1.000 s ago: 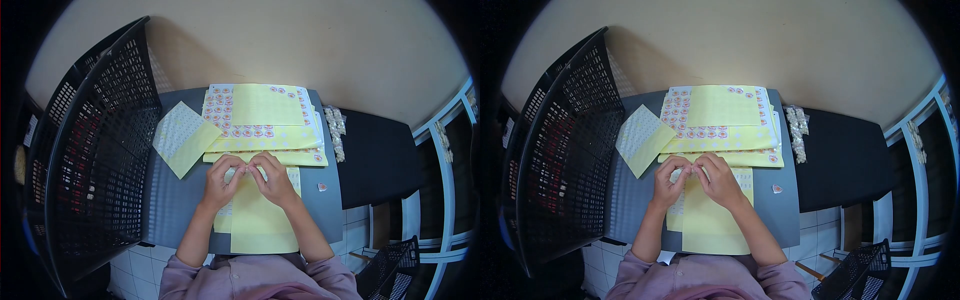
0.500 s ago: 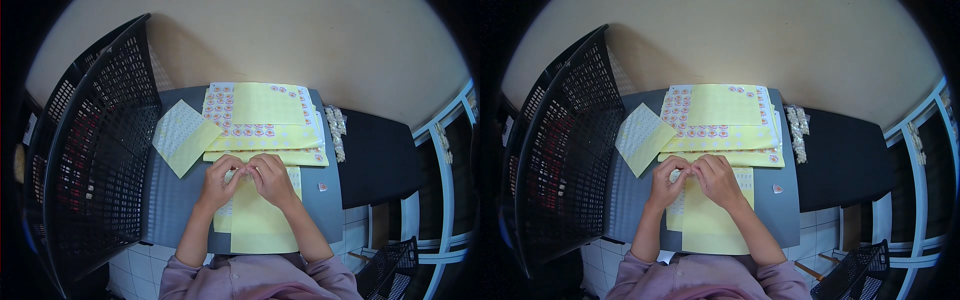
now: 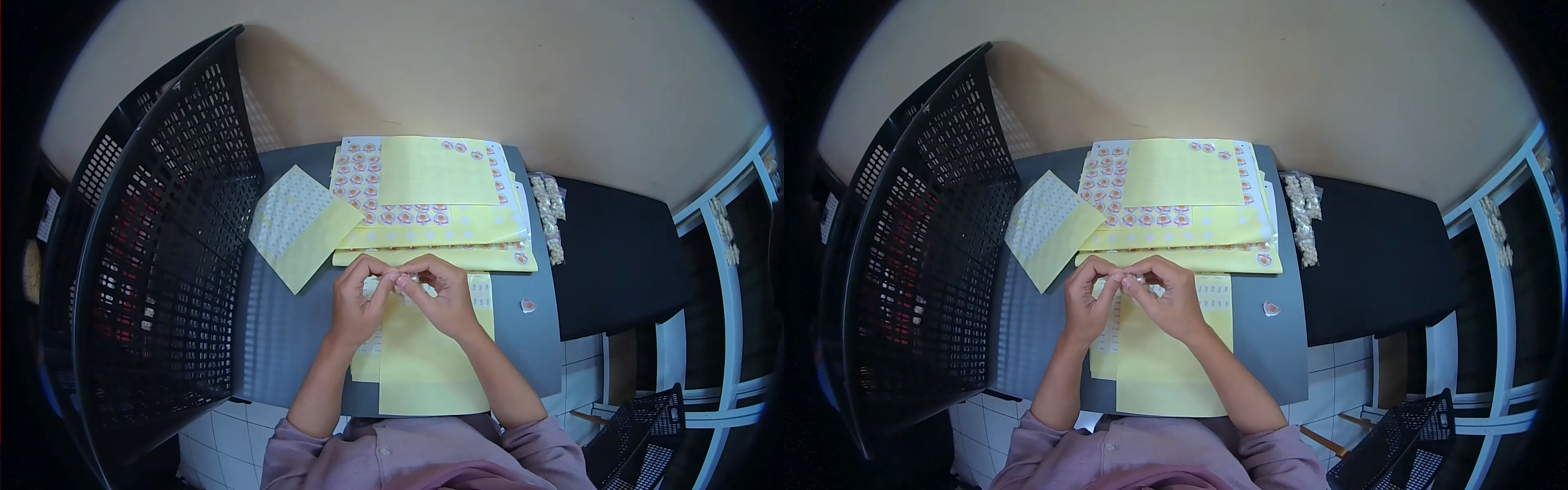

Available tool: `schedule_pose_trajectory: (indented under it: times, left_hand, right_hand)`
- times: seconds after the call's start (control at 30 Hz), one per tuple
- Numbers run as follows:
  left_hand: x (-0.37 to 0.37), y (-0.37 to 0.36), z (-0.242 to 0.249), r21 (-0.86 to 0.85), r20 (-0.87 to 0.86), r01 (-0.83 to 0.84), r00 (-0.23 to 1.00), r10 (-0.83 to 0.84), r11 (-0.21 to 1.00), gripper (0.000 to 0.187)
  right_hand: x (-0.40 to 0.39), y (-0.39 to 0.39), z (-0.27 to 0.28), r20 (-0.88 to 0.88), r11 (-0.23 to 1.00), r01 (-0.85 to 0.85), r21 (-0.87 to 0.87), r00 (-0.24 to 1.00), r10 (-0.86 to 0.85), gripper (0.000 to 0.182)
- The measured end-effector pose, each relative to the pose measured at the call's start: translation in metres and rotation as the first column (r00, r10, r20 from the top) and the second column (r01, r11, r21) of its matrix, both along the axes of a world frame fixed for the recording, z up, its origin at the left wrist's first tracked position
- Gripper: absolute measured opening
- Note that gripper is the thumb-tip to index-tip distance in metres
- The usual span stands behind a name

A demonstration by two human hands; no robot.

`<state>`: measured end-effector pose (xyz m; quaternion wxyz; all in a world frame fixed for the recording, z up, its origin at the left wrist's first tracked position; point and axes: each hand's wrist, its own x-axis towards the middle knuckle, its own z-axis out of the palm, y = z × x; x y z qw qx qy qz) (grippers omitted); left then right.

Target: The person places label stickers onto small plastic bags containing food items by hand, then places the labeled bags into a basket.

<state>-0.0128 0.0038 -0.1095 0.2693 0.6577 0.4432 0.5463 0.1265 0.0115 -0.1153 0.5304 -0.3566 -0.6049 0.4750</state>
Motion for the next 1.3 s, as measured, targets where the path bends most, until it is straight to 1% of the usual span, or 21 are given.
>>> schedule_pose_trajectory:
  times: [0.07, 0.2, 0.27, 0.3, 0.37, 0.5, 0.57, 0.6, 0.67, 0.7, 0.77, 0.8, 0.87, 0.9, 0.97, 1.0, 1.07, 1.2, 1.27, 1.3]
  left_hand:
    - [0.0, -0.001, 0.0, 0.003, 0.0, 0.002, 1.0, -0.002, 1.0, 0.006]
    - [0.0, -0.001, -0.001, 0.001, -0.034, 0.005, 0.999, -0.005, 1.0, 0.007]
    - [-0.001, 0.001, -0.01, -0.098, 0.156, 0.079, 0.986, -0.063, 0.992, 0.008]
    - [-0.003, 0.002, -0.011, -0.096, 0.153, 0.078, 0.986, -0.063, 0.992, 0.008]
    - [-0.005, 0.003, -0.012, -0.201, 0.424, 0.165, 0.903, -0.066, 0.966, 0.008]
    - [-0.01, 0.005, -0.01, -0.209, 0.455, 0.14, 0.89, -0.031, 0.968, 0.009]
    - [-0.01, 0.005, -0.012, -0.189, 0.39, 0.142, 0.919, -0.059, 0.972, 0.011]
    - [-0.011, 0.006, -0.013, -0.184, 0.39, 0.138, 0.919, -0.057, 0.973, 0.011]
    - [-0.012, 0.007, -0.015, -0.227, 0.529, 0.204, 0.847, -0.056, 0.952, 0.013]
    - [-0.01, 0.006, -0.01, -0.223, 0.529, 0.203, 0.847, -0.056, 0.954, 0.013]
    - [-0.006, 0.004, 0.001, -0.256, 0.644, 0.251, 0.764, -0.029, 0.934, 0.015]
    - [-0.007, 0.004, 0.0, -0.254, 0.644, 0.25, 0.764, -0.03, 0.934, 0.015]
    - [-0.011, 0.005, -0.005, -0.27, 0.488, 0.265, 0.866, -0.106, 0.926, 0.013]
    - [-0.013, 0.007, -0.009, -0.269, 0.489, 0.266, 0.866, -0.107, 0.926, 0.013]
    - [-0.016, 0.01, -0.015, -0.327, 0.406, 0.291, 0.902, -0.144, 0.899, 0.012]
    - [-0.015, 0.01, -0.015, -0.327, 0.407, 0.291, 0.902, -0.144, 0.899, 0.012]
    - [-0.013, 0.009, -0.014, -0.328, 0.41, 0.295, 0.9, -0.146, 0.898, 0.011]
    - [-0.013, 0.009, -0.014, -0.297, 0.363, 0.283, 0.917, -0.166, 0.912, 0.008]
    - [-0.012, 0.008, -0.014, -0.318, 0.242, 0.185, 0.964, -0.11, 0.93, 0.006]
    - [-0.011, 0.008, -0.013, -0.318, 0.242, 0.185, 0.964, -0.11, 0.93, 0.006]
  right_hand:
    - [0.0, 0.001, -0.003, -0.055, 0.998, -0.016, -0.057, 0.998, 0.013, 0.012]
    - [0.0, 0.001, -0.009, -0.102, 0.994, -0.032, -0.108, 0.995, 0.021, 0.01]
    - [0.0, 0.001, -0.01, -0.098, 0.989, -0.066, -0.132, 0.994, 0.053, 0.014]
    - [0.0, 0.002, -0.01, -0.1, 0.989, -0.066, -0.13, 0.994, 0.053, 0.014]
    - [0.002, 0.004, -0.009, -0.239, 0.945, -0.188, -0.269, 0.963, 0.123, 0.02]
    - [-0.001, 0.002, -0.004, -0.276, 0.947, -0.202, -0.25, 0.952, 0.131, 0.025]
    - [-0.003, 0.002, -0.01, -0.145, 0.976, -0.19, -0.109, 0.974, 0.173, 0.027]
    - [-0.004, 0.001, -0.009, -0.143, 0.976, -0.193, -0.105, 0.974, 0.178, 0.027]
    - [-0.004, 0.0, -0.006, -0.172, 0.969, -0.173, -0.178, 0.975, 0.143, 0.029]
    - [-0.003, 0.001, -0.007, -0.171, 0.969, -0.175, -0.175, 0.975, 0.145, 0.029]
    - [0.0, 0.003, -0.011, -0.168, 0.97, -0.151, -0.189, 0.978, 0.12, 0.03]
    - [0.002, 0.004, -0.011, -0.168, 0.97, -0.152, -0.187, 0.978, 0.121, 0.03]
    - [0.006, 0.006, -0.009, 0.007, 0.993, -0.027, -0.112, 1.0, 0.028, 0.031]
    - [0.009, 0.007, -0.007, 0.008, 0.994, -0.025, -0.111, 1.0, 0.026, 0.031]
    - [0.013, 0.008, -0.001, 0.162, 0.999, 0.037, 0.008, 0.986, -0.038, 0.032]
    - [0.014, 0.009, -0.001, 0.162, 0.999, 0.037, 0.008, 0.986, -0.038, 0.032]
    - [0.015, 0.009, 0.0, 0.188, 0.997, 0.032, 0.068, 0.981, -0.044, 0.031]
    - [0.016, 0.006, 0.005, 0.228, 0.997, -0.008, 0.073, 0.974, -0.009, 0.028]
    - [0.016, 0.006, 0.006, 0.234, 0.991, 0.005, 0.136, 0.971, -0.037, 0.026]
    - [0.016, 0.006, 0.007, 0.234, 0.991, 0.005, 0.136, 0.972, -0.037, 0.026]
